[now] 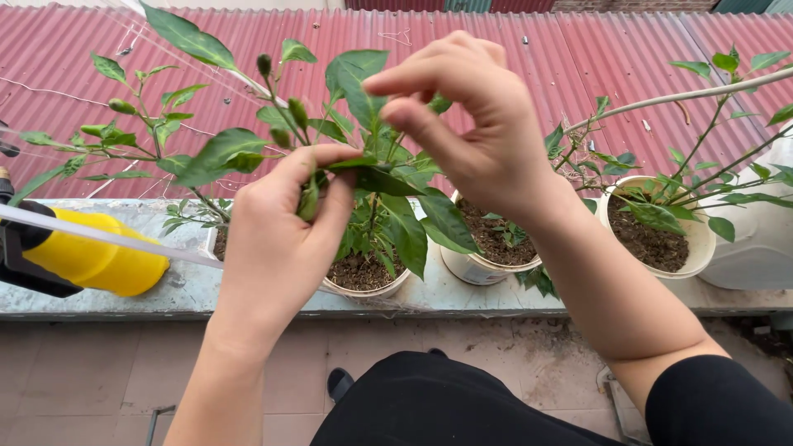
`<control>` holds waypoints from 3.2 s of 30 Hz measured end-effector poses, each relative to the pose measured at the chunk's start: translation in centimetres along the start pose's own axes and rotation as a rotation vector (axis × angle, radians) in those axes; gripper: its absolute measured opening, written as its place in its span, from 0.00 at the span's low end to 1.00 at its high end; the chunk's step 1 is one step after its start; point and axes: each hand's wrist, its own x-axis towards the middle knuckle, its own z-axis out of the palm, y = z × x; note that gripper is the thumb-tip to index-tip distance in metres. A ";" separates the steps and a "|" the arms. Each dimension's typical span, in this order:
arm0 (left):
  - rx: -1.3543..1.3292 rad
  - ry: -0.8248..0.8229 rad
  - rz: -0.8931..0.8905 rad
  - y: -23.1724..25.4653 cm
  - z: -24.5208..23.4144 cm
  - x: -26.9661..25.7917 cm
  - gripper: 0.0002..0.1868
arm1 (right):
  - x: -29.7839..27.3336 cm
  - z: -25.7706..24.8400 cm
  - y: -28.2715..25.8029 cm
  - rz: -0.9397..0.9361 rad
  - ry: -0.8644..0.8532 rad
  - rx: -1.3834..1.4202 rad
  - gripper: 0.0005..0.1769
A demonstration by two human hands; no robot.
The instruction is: The person removes wilted leaves from several potted plants on a balcony by hand. They move from one pot to the next, plucking off dead foliage and placing it on the ledge.
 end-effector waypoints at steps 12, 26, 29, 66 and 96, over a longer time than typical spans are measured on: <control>-0.048 0.089 -0.058 -2.4 -1.3 -2.8 0.10 | -6.0 -0.6 0.6 0.268 0.208 -0.029 0.04; -0.059 0.071 -0.146 -4.0 -1.4 -4.6 0.13 | -8.8 1.5 2.0 0.378 0.091 -0.276 0.09; -0.055 0.066 -0.152 -4.2 -1.4 -4.8 0.14 | -9.0 1.7 2.0 0.351 0.115 -0.261 0.05; -0.054 -0.017 0.022 -3.8 -1.5 -3.6 0.16 | -7.0 2.9 2.3 0.209 0.078 -0.421 0.02; -0.079 -0.048 0.095 -3.9 -1.6 -3.4 0.16 | -1.5 2.5 -2.8 0.767 -0.267 -0.001 0.26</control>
